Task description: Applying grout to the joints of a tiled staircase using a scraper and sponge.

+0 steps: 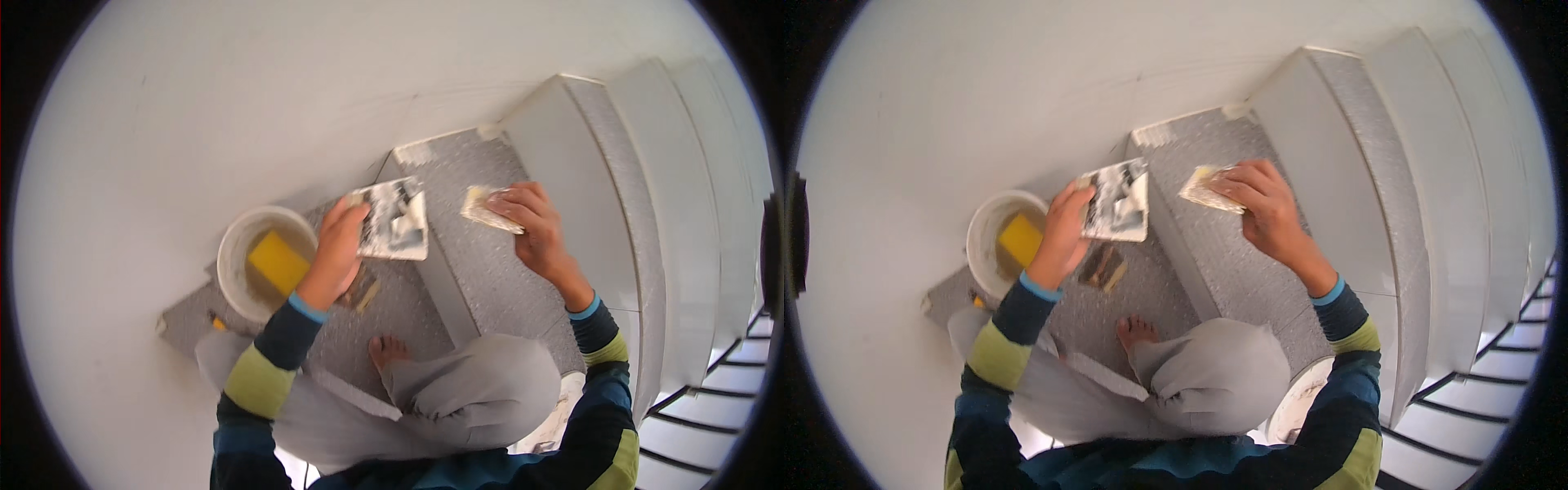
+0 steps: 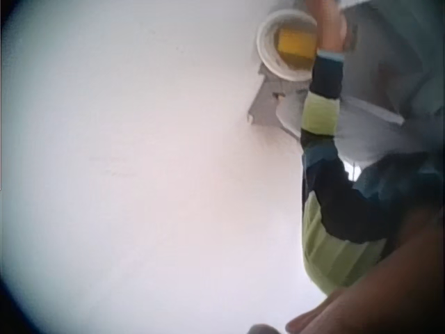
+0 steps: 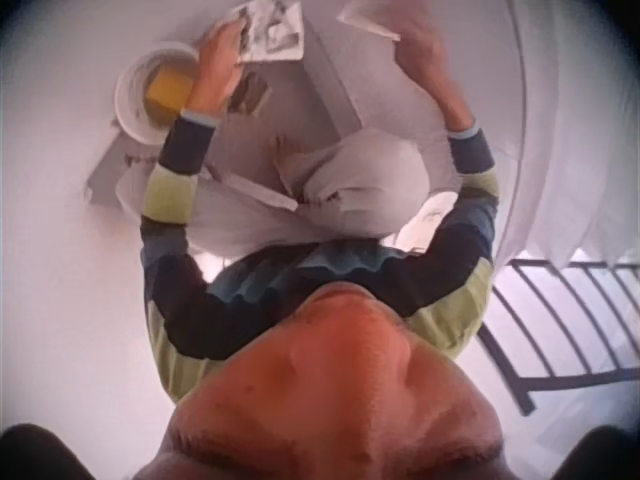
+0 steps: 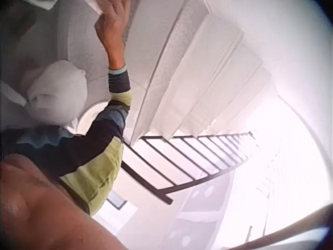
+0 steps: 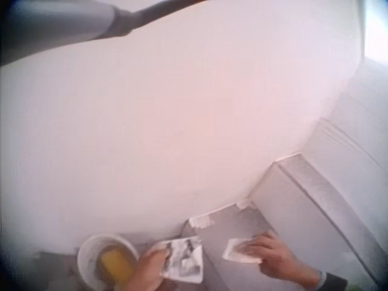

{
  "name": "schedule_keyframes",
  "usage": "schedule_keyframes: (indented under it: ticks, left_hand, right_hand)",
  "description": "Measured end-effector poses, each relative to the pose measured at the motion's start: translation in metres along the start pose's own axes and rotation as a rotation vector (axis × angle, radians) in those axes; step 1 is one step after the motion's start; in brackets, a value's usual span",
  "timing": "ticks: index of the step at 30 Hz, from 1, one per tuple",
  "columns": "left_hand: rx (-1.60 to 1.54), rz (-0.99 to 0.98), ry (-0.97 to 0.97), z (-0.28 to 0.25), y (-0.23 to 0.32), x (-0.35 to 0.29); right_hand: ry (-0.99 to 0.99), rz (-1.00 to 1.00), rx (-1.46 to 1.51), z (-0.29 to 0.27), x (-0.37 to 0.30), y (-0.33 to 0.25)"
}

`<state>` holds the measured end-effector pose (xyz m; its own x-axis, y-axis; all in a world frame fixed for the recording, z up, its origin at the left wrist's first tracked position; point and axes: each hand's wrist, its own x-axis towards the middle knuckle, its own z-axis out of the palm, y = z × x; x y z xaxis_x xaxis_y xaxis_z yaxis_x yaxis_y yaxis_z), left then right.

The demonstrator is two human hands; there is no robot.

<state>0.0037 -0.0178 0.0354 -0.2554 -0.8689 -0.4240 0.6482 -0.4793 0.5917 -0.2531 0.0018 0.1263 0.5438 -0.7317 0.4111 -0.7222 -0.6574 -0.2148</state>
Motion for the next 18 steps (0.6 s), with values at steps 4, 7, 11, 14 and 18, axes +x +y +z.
schedule_keyframes:
  ticks: [4, 7, 11, 14, 18]
  left_hand:
    - [0.153, 0.059, -0.143, -0.004, -0.001, 0.006]
    - [0.206, 0.068, -0.163, -0.010, -0.010, 0.009]
    - [0.336, 0.187, -0.135, -0.017, -0.022, 0.011]
    - [0.113, 0.168, 0.007, -0.023, -0.007, 0.007]
    - [0.122, 0.258, 0.028, -0.022, 0.016, 0.003]
  right_hand:
    - [-0.066, -0.069, 0.013, 0.004, 0.007, -0.008]
    - [-0.122, -0.088, 0.038, 0.013, 0.019, -0.016]
    - [-0.236, -0.264, -0.046, 0.022, 0.034, -0.017]
    - [-0.306, -0.274, -0.220, 0.013, 0.030, 0.016]
    - [-0.270, -0.255, -0.741, 0.006, 0.014, 0.097]
